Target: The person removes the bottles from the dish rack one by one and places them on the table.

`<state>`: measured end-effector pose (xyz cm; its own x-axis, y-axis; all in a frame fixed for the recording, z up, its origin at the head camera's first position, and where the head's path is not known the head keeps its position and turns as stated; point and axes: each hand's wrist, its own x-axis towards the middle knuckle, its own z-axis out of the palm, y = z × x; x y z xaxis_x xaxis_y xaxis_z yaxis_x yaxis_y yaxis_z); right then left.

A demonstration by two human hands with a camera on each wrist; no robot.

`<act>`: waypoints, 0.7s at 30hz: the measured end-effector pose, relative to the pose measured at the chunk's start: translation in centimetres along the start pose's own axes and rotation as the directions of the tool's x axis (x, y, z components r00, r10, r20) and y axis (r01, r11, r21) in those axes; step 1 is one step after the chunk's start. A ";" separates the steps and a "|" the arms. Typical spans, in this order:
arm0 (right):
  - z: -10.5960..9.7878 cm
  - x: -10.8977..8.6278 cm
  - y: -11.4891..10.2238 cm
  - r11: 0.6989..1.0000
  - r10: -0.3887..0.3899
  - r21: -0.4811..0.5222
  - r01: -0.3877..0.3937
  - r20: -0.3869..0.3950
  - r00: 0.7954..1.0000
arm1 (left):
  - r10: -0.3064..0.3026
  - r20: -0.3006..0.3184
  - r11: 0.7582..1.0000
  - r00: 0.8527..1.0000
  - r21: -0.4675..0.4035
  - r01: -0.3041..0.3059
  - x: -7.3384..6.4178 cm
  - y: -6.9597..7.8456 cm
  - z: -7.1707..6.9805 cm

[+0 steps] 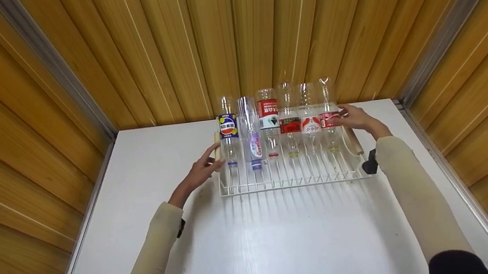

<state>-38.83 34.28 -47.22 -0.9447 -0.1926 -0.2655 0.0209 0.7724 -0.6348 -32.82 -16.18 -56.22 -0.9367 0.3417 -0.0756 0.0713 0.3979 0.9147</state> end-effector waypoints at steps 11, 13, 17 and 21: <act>1.5 0.5 -1.4 0.989 -0.058 -0.141 0.045 -0.086 0.995 | -0.046 0.020 0.999 0.999 -0.001 0.046 -0.4 0.3 -0.4; 1.6 0.6 -1.5 0.990 -0.030 -0.144 0.016 -0.102 0.994 | -0.040 0.021 0.999 0.999 -0.006 0.040 -0.3 0.3 -0.4; 1.8 0.8 -1.4 0.984 0.026 -0.171 -0.049 -0.138 0.990 | -0.016 0.034 1.000 0.999 -0.008 0.017 -0.1 0.2 -0.2; 2.0 0.9 -1.3 0.979 0.050 -0.188 -0.082 -0.172 0.984 | -0.006 0.048 1.000 0.999 -0.012 0.007 0.0 0.2 0.0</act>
<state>-39.09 31.86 -48.07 -0.9847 -0.0469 -0.1676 0.0367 0.8855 -0.4631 -32.82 -16.10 -56.01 -0.9195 0.3800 -0.1003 0.0609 0.3899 0.9188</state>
